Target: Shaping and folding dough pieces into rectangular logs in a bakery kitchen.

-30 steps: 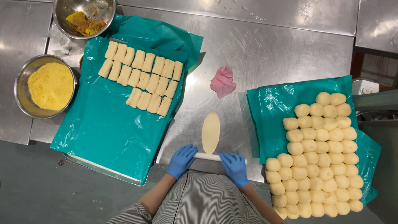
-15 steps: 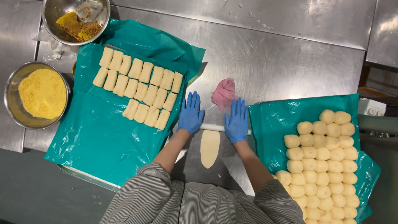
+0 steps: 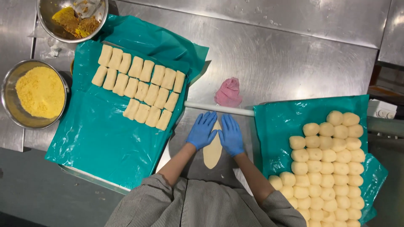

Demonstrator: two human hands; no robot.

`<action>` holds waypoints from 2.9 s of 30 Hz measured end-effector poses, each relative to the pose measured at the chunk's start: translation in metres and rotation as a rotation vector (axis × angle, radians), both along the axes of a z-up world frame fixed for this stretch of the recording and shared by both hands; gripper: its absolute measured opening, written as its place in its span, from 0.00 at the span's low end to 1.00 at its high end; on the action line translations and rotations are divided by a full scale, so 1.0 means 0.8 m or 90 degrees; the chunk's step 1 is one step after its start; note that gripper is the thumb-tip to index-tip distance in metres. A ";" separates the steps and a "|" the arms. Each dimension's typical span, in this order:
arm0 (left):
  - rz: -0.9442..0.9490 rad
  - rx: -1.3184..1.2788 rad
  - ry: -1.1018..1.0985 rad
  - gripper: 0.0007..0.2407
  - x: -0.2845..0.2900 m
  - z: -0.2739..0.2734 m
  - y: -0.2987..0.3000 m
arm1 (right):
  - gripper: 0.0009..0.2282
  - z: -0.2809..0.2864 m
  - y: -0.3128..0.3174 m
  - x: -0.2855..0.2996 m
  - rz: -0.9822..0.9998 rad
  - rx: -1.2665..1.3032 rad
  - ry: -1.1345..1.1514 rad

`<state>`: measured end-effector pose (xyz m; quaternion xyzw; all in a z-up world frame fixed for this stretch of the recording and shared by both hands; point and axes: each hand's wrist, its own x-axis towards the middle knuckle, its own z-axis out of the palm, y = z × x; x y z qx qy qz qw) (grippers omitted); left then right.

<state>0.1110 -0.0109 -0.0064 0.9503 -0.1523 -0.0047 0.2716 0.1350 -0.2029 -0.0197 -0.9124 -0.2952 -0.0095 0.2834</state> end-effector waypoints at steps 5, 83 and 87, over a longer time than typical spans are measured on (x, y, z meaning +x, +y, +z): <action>-0.022 0.037 -0.035 0.25 -0.015 0.004 0.003 | 0.25 0.017 0.002 -0.006 0.043 -0.046 0.019; -0.090 -0.003 0.100 0.46 -0.062 0.022 0.046 | 0.49 0.064 -0.030 -0.052 0.099 -0.117 0.157; -0.117 0.004 0.090 0.45 -0.054 0.014 0.056 | 0.46 0.036 -0.034 -0.051 0.084 -0.037 0.108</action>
